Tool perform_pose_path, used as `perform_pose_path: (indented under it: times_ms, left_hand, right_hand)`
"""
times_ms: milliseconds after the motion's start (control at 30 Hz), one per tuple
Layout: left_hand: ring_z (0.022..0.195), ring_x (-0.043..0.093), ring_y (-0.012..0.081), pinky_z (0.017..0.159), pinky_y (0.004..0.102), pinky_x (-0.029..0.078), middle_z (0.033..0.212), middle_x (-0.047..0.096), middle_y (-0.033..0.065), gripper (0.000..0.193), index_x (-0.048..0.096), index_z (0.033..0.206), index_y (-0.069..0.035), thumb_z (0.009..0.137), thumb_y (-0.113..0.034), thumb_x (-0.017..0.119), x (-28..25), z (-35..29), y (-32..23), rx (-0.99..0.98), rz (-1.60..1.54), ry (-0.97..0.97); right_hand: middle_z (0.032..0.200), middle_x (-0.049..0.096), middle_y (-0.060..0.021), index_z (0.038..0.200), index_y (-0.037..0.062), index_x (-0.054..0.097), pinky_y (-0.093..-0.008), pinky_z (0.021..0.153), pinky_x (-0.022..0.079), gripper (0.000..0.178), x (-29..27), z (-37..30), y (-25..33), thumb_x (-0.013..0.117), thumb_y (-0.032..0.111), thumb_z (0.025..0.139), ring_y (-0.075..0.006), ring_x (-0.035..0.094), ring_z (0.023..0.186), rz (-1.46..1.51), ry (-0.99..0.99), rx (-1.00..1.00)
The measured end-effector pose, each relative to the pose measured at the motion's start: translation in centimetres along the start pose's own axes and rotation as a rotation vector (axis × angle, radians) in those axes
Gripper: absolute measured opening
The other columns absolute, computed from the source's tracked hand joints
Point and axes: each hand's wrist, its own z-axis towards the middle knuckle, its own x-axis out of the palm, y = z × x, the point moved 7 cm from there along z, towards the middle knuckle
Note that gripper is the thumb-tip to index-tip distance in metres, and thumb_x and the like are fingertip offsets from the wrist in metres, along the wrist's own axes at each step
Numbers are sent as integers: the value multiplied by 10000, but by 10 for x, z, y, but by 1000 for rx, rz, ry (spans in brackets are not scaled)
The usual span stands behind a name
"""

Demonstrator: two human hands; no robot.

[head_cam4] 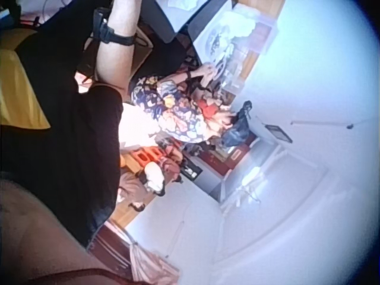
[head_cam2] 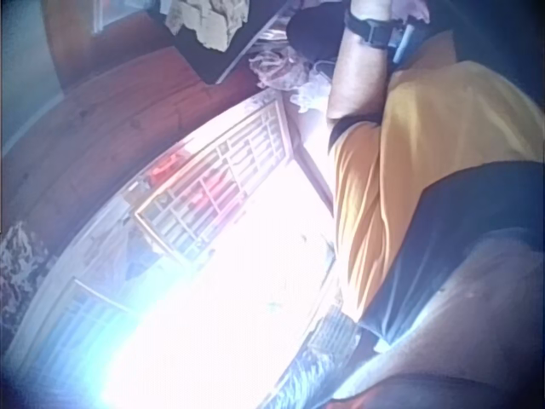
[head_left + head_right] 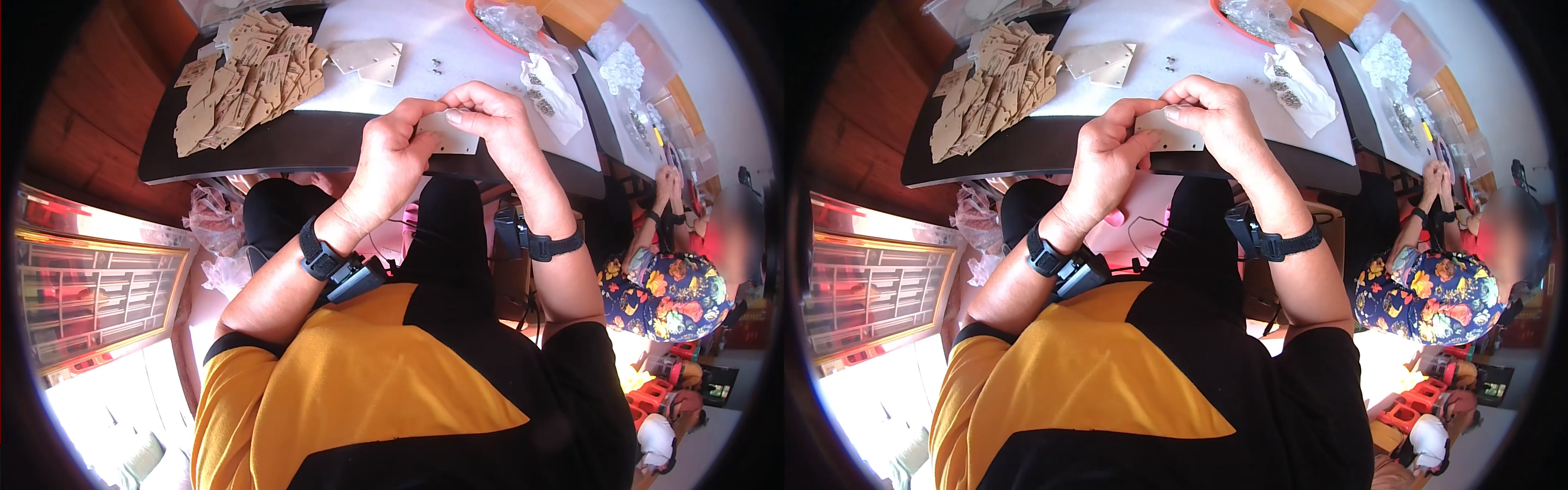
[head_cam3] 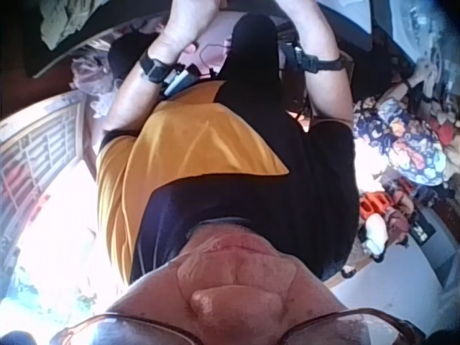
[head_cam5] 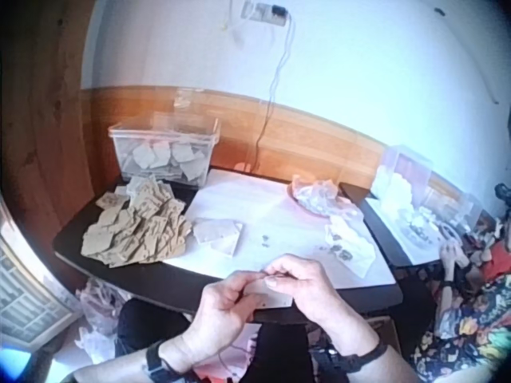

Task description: Assembling and checking shoe material components at a workshop table.

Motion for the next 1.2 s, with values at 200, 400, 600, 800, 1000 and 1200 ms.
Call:
perform_pose_path:
  times_ms: [200,400,600,800,1000,1200]
  left_hand:
    - [617,546,41,484,173,406,804,643,16,255,622,1142,7,887,11,626,-2,-1,-4,-108,-164,-13]
    - [606,534,37,503,167,400,782,644,7,227,650,1098,1,873,26,638,-2,-6,-3,-21,-152,-52]
    - [601,552,47,478,181,429,816,680,53,166,651,1069,10,905,-16,640,-3,-2,-8,-162,-133,-8]
    - [611,556,46,469,176,423,815,657,41,139,647,1051,2,918,-9,606,-4,-2,-4,-161,-157,-73]
    - [562,513,38,446,177,395,796,634,39,126,633,1041,-11,932,4,572,-5,1,-2,-105,-117,-120]
    - [473,450,25,415,172,351,698,607,33,135,624,1058,-3,934,-7,571,-2,-1,-1,-160,-130,-65]
  right_hand:
    - [810,638,-5,952,-12,649,-215,720,451,106,-5,-12,9,640,-8,846,-71,559,787,139,-70,15]
    - [846,631,-5,947,-13,632,-225,722,463,76,4,-24,13,600,-2,879,-69,568,804,-23,-120,-71]
    - [877,659,-30,993,-26,647,-213,704,478,122,-9,-31,16,575,28,912,-68,592,793,166,-148,-19]
    - [883,675,-36,1007,-33,672,-224,714,486,143,-9,-27,7,584,1,900,-77,601,797,155,-173,-12]
    - [874,658,-50,1000,-36,667,-236,686,483,153,-10,-29,31,581,-45,873,-95,600,765,-89,-124,-143]
    - [875,631,-74,968,-40,642,-256,663,483,153,-7,-27,30,535,-75,864,-128,595,746,-240,-178,-213]
